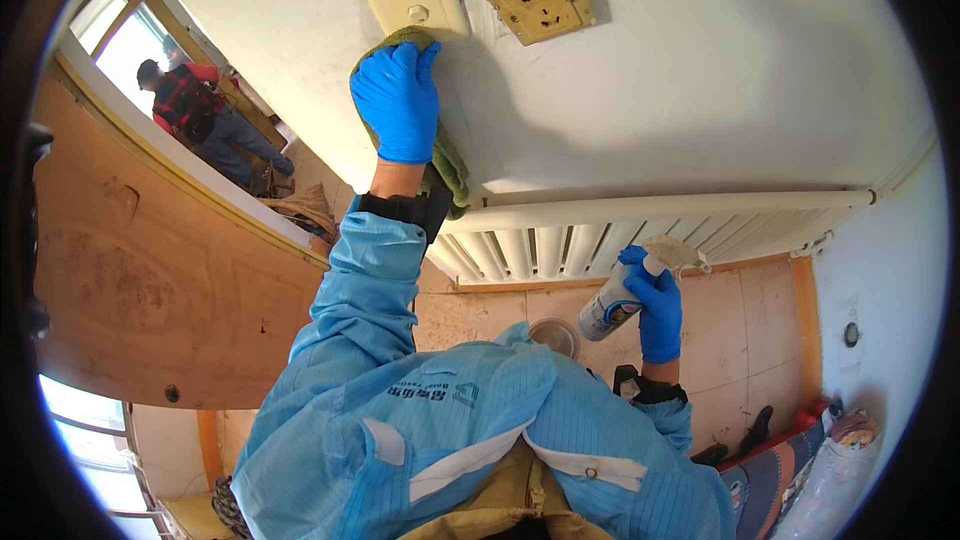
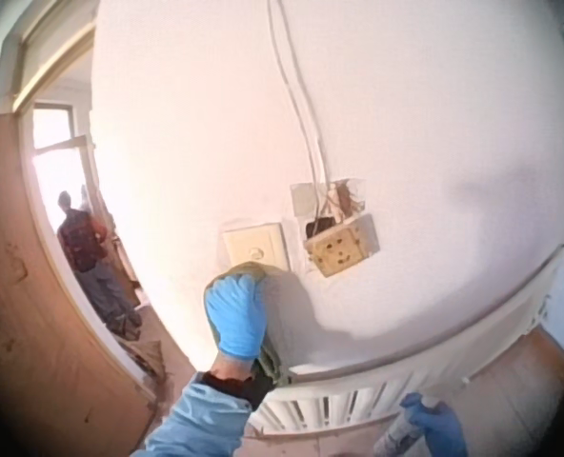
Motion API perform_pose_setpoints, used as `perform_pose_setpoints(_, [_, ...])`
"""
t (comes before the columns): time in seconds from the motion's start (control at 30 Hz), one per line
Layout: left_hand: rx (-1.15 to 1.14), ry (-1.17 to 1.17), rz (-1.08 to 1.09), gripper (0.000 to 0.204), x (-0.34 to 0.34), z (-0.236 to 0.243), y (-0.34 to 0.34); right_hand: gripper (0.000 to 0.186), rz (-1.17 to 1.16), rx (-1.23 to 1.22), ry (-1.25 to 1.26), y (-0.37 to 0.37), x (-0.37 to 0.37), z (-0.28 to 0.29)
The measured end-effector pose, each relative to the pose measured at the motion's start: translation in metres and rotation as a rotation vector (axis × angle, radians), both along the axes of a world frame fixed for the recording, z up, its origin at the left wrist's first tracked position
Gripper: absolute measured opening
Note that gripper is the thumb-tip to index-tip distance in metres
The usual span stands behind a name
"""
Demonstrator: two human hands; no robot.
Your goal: The person sprays a cleaning solution onto a wall-mounted switch and wipes it with a cloth. They then move to a glass table and spray the surface before wiping it down.
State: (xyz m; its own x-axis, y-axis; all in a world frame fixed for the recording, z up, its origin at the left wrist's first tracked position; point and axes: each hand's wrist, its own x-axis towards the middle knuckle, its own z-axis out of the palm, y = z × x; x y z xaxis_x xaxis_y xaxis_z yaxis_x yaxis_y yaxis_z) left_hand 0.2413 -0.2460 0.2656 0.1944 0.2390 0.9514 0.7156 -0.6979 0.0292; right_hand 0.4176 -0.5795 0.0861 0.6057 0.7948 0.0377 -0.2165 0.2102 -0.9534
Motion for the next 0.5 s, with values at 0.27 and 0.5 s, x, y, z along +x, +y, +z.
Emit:
perform_pose_setpoints(0.27, [-0.035, -0.291, -0.058, 0.031, 0.011, 0.028, 0.009, 0.039, 0.002, 0.031, 0.021, -0.005, 0.005, -0.012])
perform_pose_setpoints(0.5, [0.074, -0.029, 0.019, 0.029, 0.025, 0.052, 0.003, 0.041, 0.006, 0.004, -0.004, -0.013, 0.01, -0.022])
